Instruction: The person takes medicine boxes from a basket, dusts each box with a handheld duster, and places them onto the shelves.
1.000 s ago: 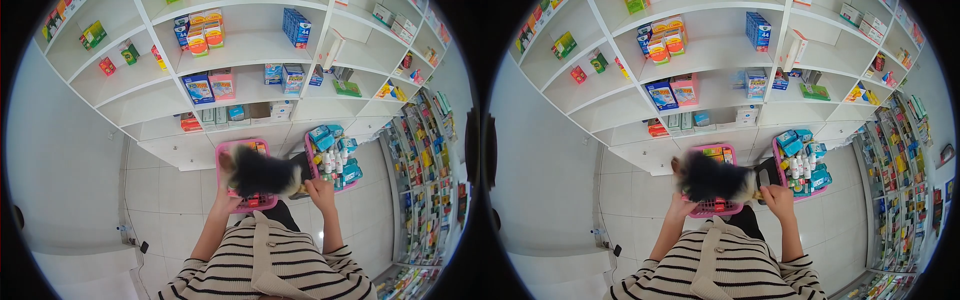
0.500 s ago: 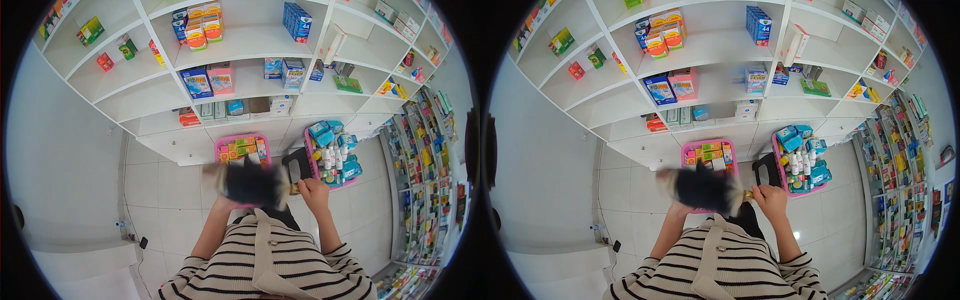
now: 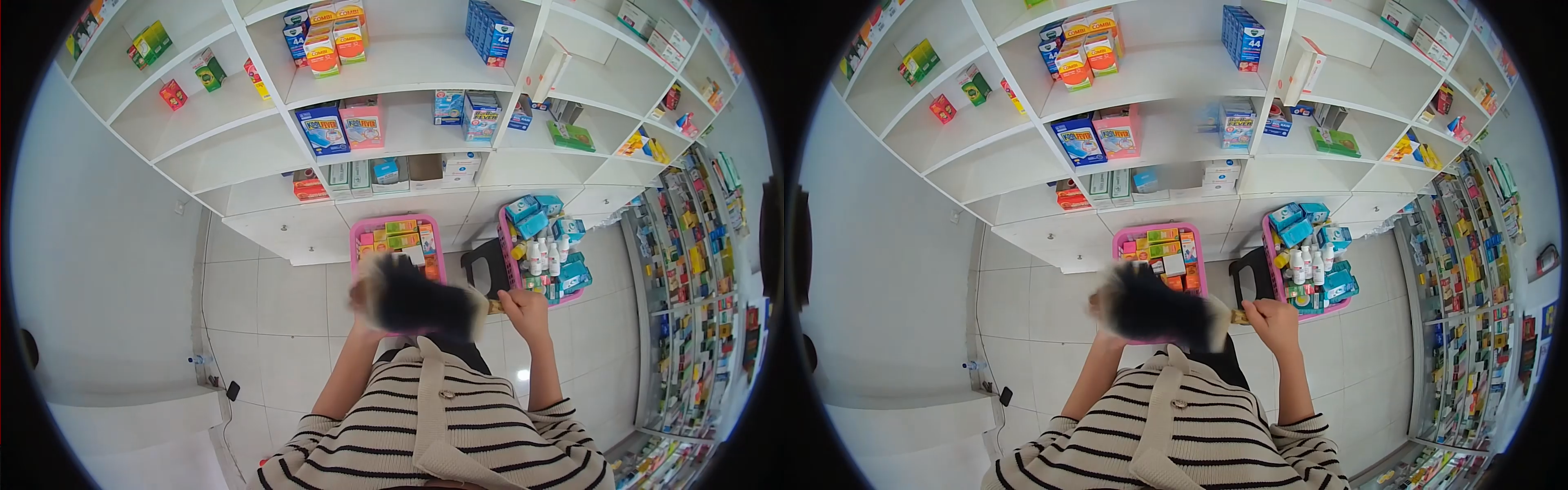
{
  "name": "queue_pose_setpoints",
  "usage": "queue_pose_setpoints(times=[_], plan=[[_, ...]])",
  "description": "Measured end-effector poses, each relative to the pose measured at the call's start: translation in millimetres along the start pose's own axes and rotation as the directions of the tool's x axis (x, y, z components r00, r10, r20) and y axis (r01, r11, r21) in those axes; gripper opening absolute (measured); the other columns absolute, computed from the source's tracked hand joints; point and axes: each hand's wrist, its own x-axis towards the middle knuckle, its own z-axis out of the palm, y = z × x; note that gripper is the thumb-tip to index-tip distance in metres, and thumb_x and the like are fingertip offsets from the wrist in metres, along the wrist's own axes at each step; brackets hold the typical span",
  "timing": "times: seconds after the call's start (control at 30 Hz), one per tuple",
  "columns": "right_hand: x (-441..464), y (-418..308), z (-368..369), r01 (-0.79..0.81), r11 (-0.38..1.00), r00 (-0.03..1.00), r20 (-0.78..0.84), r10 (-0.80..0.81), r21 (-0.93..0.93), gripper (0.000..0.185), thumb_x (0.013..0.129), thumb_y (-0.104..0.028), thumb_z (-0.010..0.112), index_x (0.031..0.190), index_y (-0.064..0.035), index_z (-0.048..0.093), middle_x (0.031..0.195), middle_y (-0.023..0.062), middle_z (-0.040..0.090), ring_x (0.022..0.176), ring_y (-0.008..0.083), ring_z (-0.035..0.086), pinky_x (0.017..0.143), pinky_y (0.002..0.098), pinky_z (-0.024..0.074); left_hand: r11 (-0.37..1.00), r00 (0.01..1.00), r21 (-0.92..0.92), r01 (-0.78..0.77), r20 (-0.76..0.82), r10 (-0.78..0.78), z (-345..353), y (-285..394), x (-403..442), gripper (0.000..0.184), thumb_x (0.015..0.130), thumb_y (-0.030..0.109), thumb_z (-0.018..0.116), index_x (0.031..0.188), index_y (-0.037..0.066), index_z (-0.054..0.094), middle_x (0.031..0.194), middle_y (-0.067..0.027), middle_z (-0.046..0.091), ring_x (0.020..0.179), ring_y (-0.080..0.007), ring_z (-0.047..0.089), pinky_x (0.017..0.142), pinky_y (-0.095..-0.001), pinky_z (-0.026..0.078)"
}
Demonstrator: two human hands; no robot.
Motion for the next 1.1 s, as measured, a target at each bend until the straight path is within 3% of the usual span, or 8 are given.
queue_pose_setpoints(times=[0.47,0.6,0.63,0.73,0.77,0.9,1.0,1.1], plan=[[-1,-9,-3,-0.031,0.989,0.997,-0.077,0.02,-0.145,0.031,0.085,-0.022,0.066,0.062,-0.0022,0.061,0.056,0.0087,0.056,0.047,0.0268,0.053,0.045,0.0368,0.0372,0.954,0.979,-0.27,0.133,-0.115,-0.169,22,12,12,0.045,0.096,0.033,0.047,0.133,0.009,0.048,0.127,-0.012,0.055,0.121,-0.0271,0.051,0.106,-0.0405,0.039],[-3,-10,0,0.018,0.999,1.0,-0.015,-0.018,-0.041,0.032,0.085,-0.021,0.066,0.06,-0.0019,0.059,0.055,0.0094,0.055,0.047,0.0284,0.051,0.045,0.0376,0.0365,0.979,0.993,-0.181,-0.098,-0.083,0.084,7,6,12,0.047,0.098,0.039,0.04,0.131,0.007,0.048,0.129,-0.0126,0.054,0.119,-0.0269,0.052,0.105,-0.0434,0.039],[-6,-8,7,0.002,0.996,0.997,-0.075,-0.009,-0.095,0.032,0.085,-0.021,0.066,0.061,-0.0017,0.059,0.055,0.01,0.055,0.047,0.0287,0.051,0.045,0.0377,0.0365,0.975,0.928,-0.223,-0.019,-0.367,-0.066,42,19,13,0.044,0.098,0.038,0.041,0.128,0.007,0.05,0.127,-0.0131,0.055,0.117,-0.0264,0.054,0.105,-0.0426,0.041],[-16,-6,19,-0.07,0.99,0.992,-0.112,0.056,-0.121,0.031,0.085,-0.02,0.066,0.061,-0.0015,0.059,0.056,0.0111,0.055,0.047,0.0293,0.052,0.045,0.038,0.0363,0.986,0.965,0.033,-0.164,-0.204,0.168,-5,1,18,0.044,0.097,0.039,0.043,0.126,0.007,0.051,0.127,-0.013,0.055,0.117,-0.0267,0.054,0.104,-0.0428,0.041],[-19,-6,22,-0.136,0.986,0.987,-0.101,0.126,-0.098,0.03,0.085,-0.02,0.066,0.062,-0.0015,0.059,0.056,0.0116,0.054,0.047,0.0296,0.052,0.045,0.0382,0.0361,0.964,0.927,-0.248,-0.092,-0.376,-0.008,-10,8,14,0.045,0.097,0.04,0.045,0.127,0.007,0.051,0.126,-0.0133,0.056,0.117,-0.0279,0.054,0.104,-0.0434,0.042],[-24,1,27,-0.032,0.998,0.999,-0.045,0.03,-0.055,0.029,0.085,-0.019,0.066,0.062,-0.0017,0.059,0.056,0.0117,0.054,0.047,0.0297,0.052,0.045,0.0389,0.0353,0.969,0.98,-0.217,-0.122,-0.18,0.083,3,11,15,0.044,0.099,0.038,0.04,0.132,0.01,0.047,0.127,-0.0104,0.056,0.117,-0.0247,0.055,0.102,-0.0387,0.043],[-23,0,26,-0.061,0.985,0.989,-0.145,0.038,-0.162,0.028,0.084,-0.017,0.066,0.062,-0.0023,0.059,0.056,0.0113,0.053,0.047,0.0298,0.051,0.044,0.0392,0.0347,0.964,0.934,-0.252,-0.086,-0.357,-0.01,16,19,13,0.046,0.099,0.04,0.039,0.133,0.009,0.046,0.13,-0.0113,0.054,0.119,-0.0256,0.053,0.103,-0.0389,0.041],[-19,-6,23,0.021,0.996,0.999,-0.046,-0.025,-0.082,0.029,0.084,-0.017,0.066,0.061,-0.0026,0.057,0.055,0.0104,0.052,0.047,0.0297,0.051,0.044,0.0391,0.0346,0.949,0.965,-0.296,-0.108,-0.261,0.028,-14,11,12,0.049,0.099,0.041,0.04,0.134,0.008,0.045,0.132,-0.0117,0.052,0.122,-0.0273,0.051,0.104,-0.0416,0.04]])
